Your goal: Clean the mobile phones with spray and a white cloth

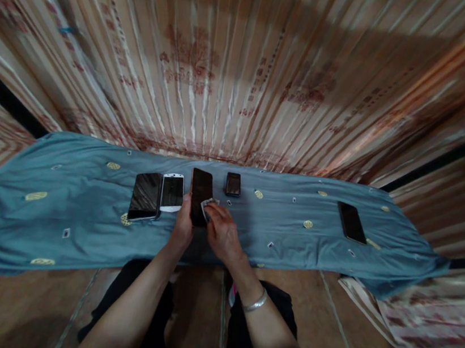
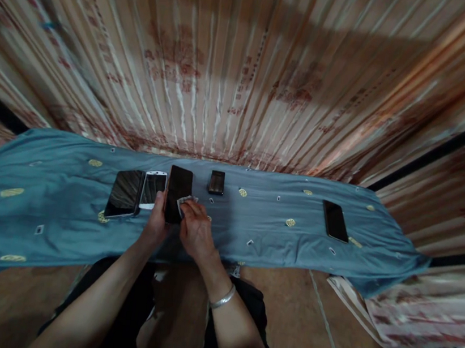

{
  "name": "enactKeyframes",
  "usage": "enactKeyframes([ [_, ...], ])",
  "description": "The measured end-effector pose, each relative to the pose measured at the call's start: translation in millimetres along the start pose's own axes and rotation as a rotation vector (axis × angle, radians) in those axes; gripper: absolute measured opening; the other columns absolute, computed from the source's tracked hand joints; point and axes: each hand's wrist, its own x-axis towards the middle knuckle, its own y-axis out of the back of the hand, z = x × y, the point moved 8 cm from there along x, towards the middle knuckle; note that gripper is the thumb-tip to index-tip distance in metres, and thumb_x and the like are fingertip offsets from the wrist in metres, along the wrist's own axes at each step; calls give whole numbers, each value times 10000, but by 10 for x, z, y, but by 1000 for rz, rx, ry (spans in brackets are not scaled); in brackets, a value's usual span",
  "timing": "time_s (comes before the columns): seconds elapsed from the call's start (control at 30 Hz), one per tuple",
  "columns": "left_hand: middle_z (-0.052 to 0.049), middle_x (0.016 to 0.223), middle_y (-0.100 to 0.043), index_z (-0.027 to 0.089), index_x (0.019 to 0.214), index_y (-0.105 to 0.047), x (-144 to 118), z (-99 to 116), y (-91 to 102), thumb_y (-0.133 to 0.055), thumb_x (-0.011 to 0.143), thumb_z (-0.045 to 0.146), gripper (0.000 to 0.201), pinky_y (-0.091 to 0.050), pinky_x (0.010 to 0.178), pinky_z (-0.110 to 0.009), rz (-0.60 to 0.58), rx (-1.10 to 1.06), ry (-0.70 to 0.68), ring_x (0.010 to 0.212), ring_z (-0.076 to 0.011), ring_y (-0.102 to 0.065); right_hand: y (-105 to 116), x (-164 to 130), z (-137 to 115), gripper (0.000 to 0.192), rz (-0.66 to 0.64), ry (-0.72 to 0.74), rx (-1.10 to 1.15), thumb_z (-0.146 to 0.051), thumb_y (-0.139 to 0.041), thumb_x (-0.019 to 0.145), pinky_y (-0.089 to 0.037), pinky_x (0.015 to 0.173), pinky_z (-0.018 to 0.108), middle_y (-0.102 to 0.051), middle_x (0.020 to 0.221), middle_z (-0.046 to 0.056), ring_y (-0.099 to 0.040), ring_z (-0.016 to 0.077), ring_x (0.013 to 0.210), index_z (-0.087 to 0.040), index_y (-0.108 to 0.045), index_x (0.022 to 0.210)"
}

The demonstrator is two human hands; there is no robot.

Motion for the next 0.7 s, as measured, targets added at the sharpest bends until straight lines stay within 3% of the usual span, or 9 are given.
enactKeyframes([
  [0.13,-64,1128,-774,189,1080,-723,-20,-13,-46,-633,888,609,471,-545,1023,-373,5,-40,22,1178,-254,-687,-19,-7,53,512,-13,-28,-19,-49,-448,892,-476,1180,474,-658,1383,159,-582,256,1337,-139,-646,1356],
  [0.37,-54,1038,-790,184,1056,-722,-16,-23,-25,-576,948,559,417,-569,985,-370,53,-85,74,1136,-246,-706,-16,-50,52,552,-46,-19,10,-20,-417,872,-496,1160,483,-683,1341,136,-598,250,1293,-168,-665,1342],
  [0.7,-49,1089,-789,203,1073,-736,-36,57,-72,-554,975,516,376,-548,1014,-339,31,-99,34,1183,-221,-686,1,-82,65,553,-55,-18,5,-18,-422,870,-491,1160,499,-672,1364,157,-596,255,1306,-154,-657,1352],
])
